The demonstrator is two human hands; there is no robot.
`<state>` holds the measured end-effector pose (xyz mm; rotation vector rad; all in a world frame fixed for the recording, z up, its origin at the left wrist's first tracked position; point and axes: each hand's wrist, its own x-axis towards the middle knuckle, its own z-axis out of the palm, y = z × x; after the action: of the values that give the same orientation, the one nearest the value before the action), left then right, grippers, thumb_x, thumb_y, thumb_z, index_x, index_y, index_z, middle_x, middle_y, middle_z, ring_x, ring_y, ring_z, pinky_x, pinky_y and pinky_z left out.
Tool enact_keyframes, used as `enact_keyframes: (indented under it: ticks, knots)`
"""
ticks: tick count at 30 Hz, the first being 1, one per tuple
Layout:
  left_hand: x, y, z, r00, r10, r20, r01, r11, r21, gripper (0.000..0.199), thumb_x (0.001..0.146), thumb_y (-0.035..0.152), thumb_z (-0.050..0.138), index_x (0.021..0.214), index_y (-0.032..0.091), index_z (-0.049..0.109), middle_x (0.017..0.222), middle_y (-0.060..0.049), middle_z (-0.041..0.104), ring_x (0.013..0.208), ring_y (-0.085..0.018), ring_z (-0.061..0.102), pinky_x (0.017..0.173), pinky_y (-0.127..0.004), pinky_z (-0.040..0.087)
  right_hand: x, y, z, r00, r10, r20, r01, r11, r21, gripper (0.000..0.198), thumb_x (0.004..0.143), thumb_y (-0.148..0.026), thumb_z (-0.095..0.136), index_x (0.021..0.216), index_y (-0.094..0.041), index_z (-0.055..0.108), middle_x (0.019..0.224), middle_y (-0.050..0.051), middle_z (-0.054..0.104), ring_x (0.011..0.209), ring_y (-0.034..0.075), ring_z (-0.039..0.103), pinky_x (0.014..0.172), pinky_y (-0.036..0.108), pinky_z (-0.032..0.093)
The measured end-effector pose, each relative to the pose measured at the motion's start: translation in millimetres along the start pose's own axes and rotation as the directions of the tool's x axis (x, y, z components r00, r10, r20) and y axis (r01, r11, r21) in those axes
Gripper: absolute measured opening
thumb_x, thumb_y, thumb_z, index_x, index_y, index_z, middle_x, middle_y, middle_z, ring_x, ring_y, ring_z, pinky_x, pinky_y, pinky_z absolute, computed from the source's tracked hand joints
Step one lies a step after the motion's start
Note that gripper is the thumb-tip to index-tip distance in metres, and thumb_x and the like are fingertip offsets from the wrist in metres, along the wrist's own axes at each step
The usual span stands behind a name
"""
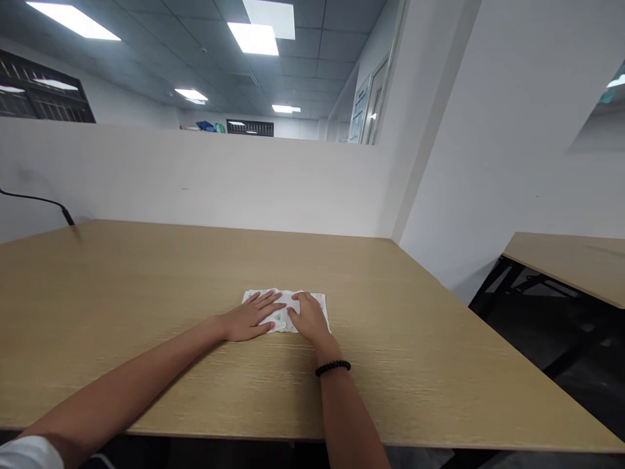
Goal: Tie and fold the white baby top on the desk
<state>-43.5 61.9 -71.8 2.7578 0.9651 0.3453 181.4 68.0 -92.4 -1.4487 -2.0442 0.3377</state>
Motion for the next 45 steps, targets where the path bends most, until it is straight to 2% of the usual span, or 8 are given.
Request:
enact_keyframes:
  ticks: [11, 15, 18, 22, 28, 33, 40, 45]
  knots:
    - [-0.2, -4.3, -0.9, 1.000, -0.001, 0.013, 0.002, 0.999, -0.052, 0.057, 0.095, 0.061, 0.033, 0.147, 0.036, 0.034, 0.156, -0.005, 0.026, 0.145, -0.031, 0.015, 0.116, -0.055, 0.010, 0.4, -5.2, 3.6, 0.998, 0.062, -0.023, -0.064, 0.995, -0.071, 0.023, 0.089, -0.024, 0.053, 0.111, -0.017, 0.058, 0.112, 0.008, 0.063, 0.110, 0.020, 0.057, 0.096, 0.030, 0.042]
    - [1.3, -5.5, -3.0, 0.999, -0.009, 0.043, 0.012, 0.997, -0.077, 0.060, 0.095, 0.061, 0.031, 0.150, 0.036, 0.025, 0.158, -0.004, 0.021, 0.146, -0.029, 0.013, 0.117, -0.052, 0.009, -0.6, -7.1, -0.4, 0.988, 0.055, -0.142, -0.061, 0.997, -0.039, 0.027, 0.093, -0.017, 0.039, 0.113, -0.015, 0.057, 0.115, 0.011, 0.062, 0.110, 0.019, 0.056, 0.096, 0.029, 0.042]
    - [4.2, -15.7, -4.5, 0.993, -0.110, -0.040, 0.104, 0.985, -0.137, 0.062, 0.097, 0.059, 0.026, 0.152, 0.030, 0.020, 0.158, -0.005, 0.021, 0.146, -0.026, 0.013, 0.118, -0.048, 0.008, -0.9, -5.5, -12.9, 0.940, 0.127, -0.316, -0.143, 0.989, -0.029, 0.034, 0.092, -0.013, 0.032, 0.114, -0.013, 0.057, 0.117, 0.013, 0.061, 0.112, 0.021, 0.055, 0.098, 0.030, 0.040]
    - [3.5, -45.7, -4.3, 0.928, -0.315, -0.198, 0.268, 0.935, -0.233, 0.065, 0.097, 0.059, 0.021, 0.151, 0.023, 0.024, 0.157, -0.008, 0.024, 0.146, -0.025, 0.012, 0.118, -0.046, 0.008, -2.9, -1.1, -32.4, 0.828, 0.290, -0.481, -0.359, 0.931, -0.058, 0.038, 0.091, -0.014, 0.031, 0.118, -0.010, 0.057, 0.120, 0.017, 0.058, 0.117, 0.025, 0.051, 0.101, 0.036, 0.037]
    - [-8.5, -88.1, -4.0, 0.942, -0.314, -0.121, 0.266, 0.915, -0.304, 0.067, 0.091, 0.066, 0.030, 0.135, 0.020, 0.052, 0.146, -0.011, 0.044, 0.141, -0.028, 0.030, 0.117, -0.045, 0.016, -12.3, 4.8, -28.2, 0.821, 0.467, -0.327, -0.545, 0.812, -0.209, 0.042, 0.097, -0.026, 0.029, 0.127, -0.013, 0.056, 0.140, 0.019, 0.046, 0.136, 0.035, 0.029, 0.104, 0.066, 0.020]
    - [-10.7, -100.0, -3.7, 0.938, -0.326, -0.119, 0.293, 0.927, -0.233, 0.067, 0.090, 0.065, 0.033, 0.134, 0.018, 0.053, 0.147, -0.014, 0.043, 0.139, -0.029, 0.032, 0.116, -0.046, 0.017, -16.5, 9.0, -18.6, 0.822, 0.527, -0.216, -0.569, 0.774, -0.278, 0.047, 0.098, -0.030, 0.027, 0.135, -0.013, 0.049, 0.145, 0.021, 0.040, 0.140, 0.038, 0.021, 0.102, 0.070, 0.018]
    - [-10.1, -102.9, -2.3, 0.827, -0.489, -0.278, 0.466, 0.872, -0.150, 0.058, 0.091, 0.045, 0.034, 0.140, 0.014, 0.041, 0.148, -0.017, 0.040, 0.139, -0.030, 0.031, 0.114, -0.047, 0.020, -13.2, -0.8, -36.4, 0.792, 0.449, -0.415, -0.588, 0.745, -0.315, 0.042, 0.092, -0.021, 0.035, 0.126, -0.010, 0.057, 0.142, 0.022, 0.042, 0.136, 0.037, 0.028, 0.103, 0.062, 0.024]
    - [-8.2, -96.8, -5.7, 0.813, -0.447, -0.372, 0.387, 0.894, -0.227, 0.048, 0.091, 0.039, 0.033, 0.124, 0.012, 0.055, 0.130, -0.017, 0.056, 0.125, -0.028, 0.048, 0.106, -0.041, 0.034, -12.7, -6.6, -45.2, 0.764, 0.438, -0.474, -0.606, 0.739, -0.295, 0.035, 0.091, -0.018, 0.039, 0.117, -0.012, 0.062, 0.123, 0.021, 0.055, 0.119, 0.033, 0.046, 0.095, 0.049, 0.035]
